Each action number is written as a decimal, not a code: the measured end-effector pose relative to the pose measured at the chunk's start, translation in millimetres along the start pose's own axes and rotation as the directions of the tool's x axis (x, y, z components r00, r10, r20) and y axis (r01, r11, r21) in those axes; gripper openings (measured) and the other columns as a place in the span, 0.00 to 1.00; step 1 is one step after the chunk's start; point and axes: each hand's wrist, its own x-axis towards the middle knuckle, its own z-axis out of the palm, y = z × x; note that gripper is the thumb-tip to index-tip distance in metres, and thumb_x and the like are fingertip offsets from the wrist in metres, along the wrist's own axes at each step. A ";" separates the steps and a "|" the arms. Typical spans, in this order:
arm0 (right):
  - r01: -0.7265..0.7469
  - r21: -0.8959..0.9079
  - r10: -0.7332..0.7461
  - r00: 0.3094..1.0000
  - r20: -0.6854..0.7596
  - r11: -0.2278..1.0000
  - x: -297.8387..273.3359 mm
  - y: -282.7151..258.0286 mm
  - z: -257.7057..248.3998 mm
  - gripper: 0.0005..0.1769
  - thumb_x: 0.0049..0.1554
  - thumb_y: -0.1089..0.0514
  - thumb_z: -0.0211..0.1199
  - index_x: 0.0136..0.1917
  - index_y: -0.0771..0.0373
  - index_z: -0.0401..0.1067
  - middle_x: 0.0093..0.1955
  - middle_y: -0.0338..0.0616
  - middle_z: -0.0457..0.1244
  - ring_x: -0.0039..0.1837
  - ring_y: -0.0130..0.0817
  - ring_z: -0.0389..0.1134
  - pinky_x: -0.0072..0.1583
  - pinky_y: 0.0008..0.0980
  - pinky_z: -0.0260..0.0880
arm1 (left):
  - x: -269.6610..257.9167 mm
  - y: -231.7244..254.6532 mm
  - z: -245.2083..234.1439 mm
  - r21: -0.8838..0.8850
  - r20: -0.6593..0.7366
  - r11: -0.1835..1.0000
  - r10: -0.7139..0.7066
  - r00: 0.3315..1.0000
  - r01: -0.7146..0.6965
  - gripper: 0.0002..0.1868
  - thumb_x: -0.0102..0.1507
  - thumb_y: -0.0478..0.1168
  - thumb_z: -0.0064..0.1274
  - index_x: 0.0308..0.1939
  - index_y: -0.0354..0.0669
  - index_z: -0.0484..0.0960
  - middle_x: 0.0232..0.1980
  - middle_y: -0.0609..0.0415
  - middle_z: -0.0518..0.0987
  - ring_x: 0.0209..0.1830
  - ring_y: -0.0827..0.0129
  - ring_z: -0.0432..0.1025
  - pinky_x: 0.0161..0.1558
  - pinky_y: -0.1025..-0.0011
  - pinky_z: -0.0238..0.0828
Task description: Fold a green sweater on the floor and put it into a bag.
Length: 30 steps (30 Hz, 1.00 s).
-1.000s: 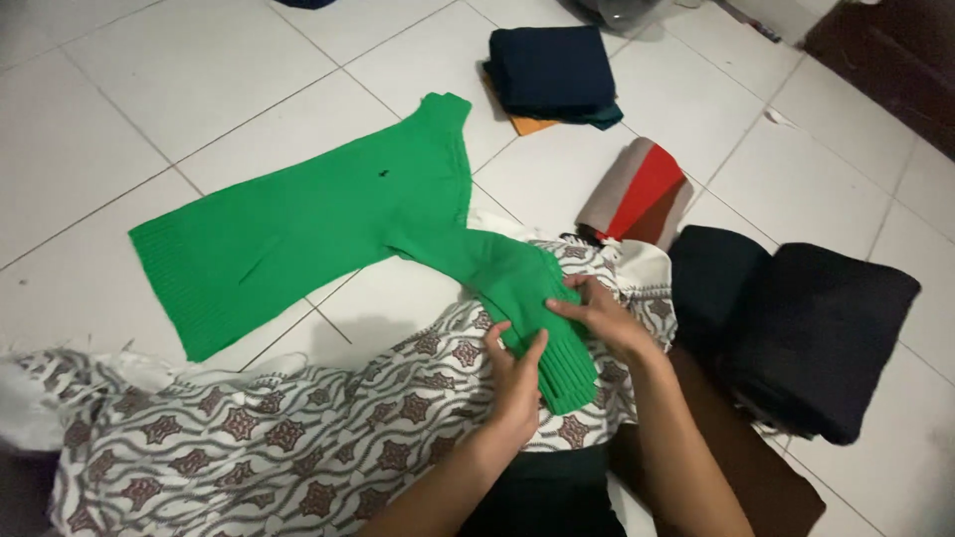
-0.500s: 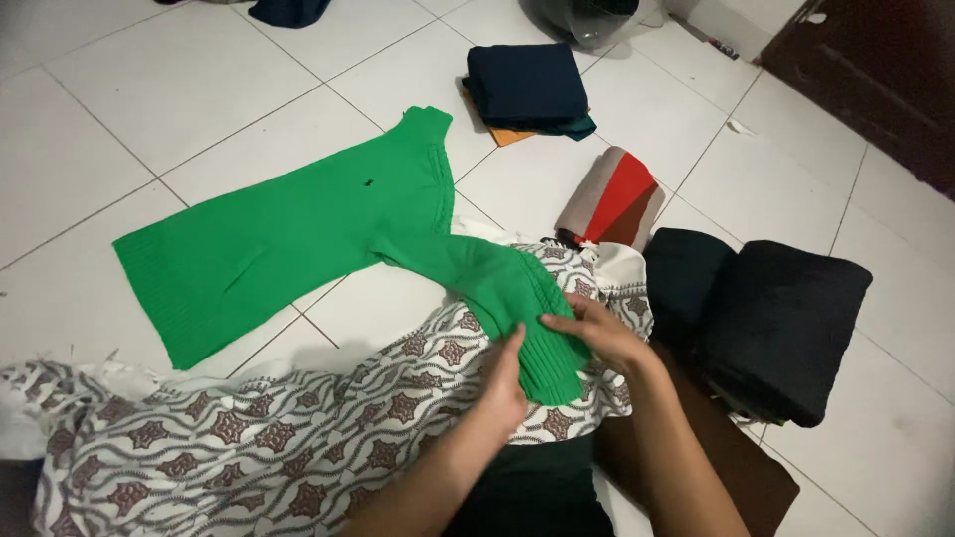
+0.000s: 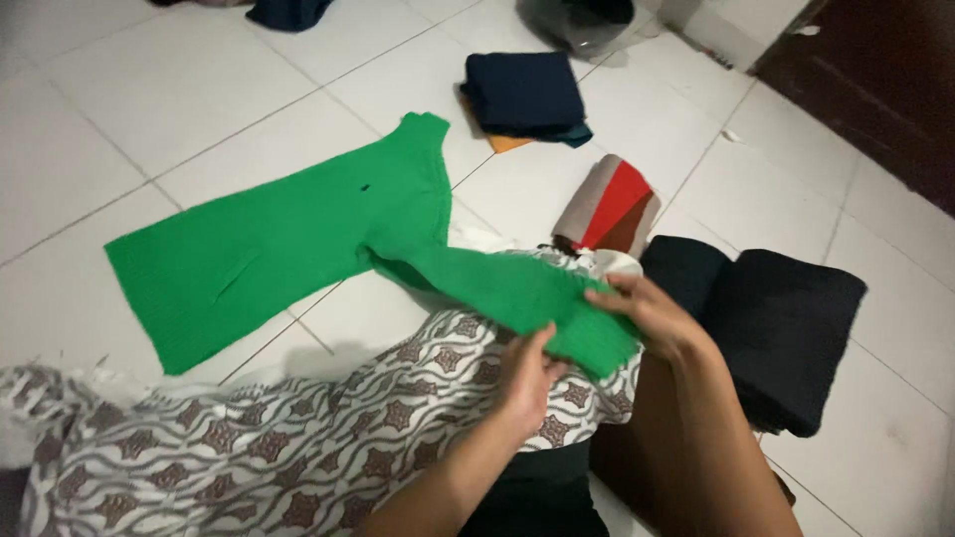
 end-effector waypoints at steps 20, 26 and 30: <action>0.263 0.464 -0.292 0.956 -0.010 0.846 -4.0 76.0 -20.6 0.20 0.58 0.64 0.67 0.60 0.55 0.64 0.54 0.44 0.62 0.50 0.31 0.69 0.47 0.32 0.75 | 44.9 57.1 -19.7 -0.105 -0.326 0.980 0.126 0.937 -0.168 0.37 0.63 0.44 0.58 0.73 0.57 0.58 0.64 0.47 0.70 0.53 0.64 0.65 0.56 0.64 0.66; 0.258 0.279 -0.301 0.946 0.123 0.925 -1.2 52.3 10.7 0.53 0.46 0.70 0.66 0.83 0.54 0.52 0.83 0.48 0.45 0.76 0.33 0.52 0.68 0.39 0.60 | 43.6 88.9 -99.2 0.349 0.109 0.851 0.380 0.919 -0.393 0.28 0.68 0.34 0.38 0.73 0.54 0.66 0.69 0.45 0.72 0.44 0.66 0.72 0.37 0.73 0.73; 0.221 0.451 -0.357 0.902 0.241 0.864 11.8 17.9 47.2 0.54 0.47 0.71 0.64 0.84 0.62 0.49 0.87 0.52 0.45 0.81 0.41 0.54 0.75 0.42 0.59 | 16.1 106.4 -127.4 0.877 0.226 0.370 0.249 0.942 -0.308 0.35 0.61 0.29 0.45 0.73 0.56 0.69 0.76 0.49 0.67 0.42 0.57 0.72 0.35 0.63 0.68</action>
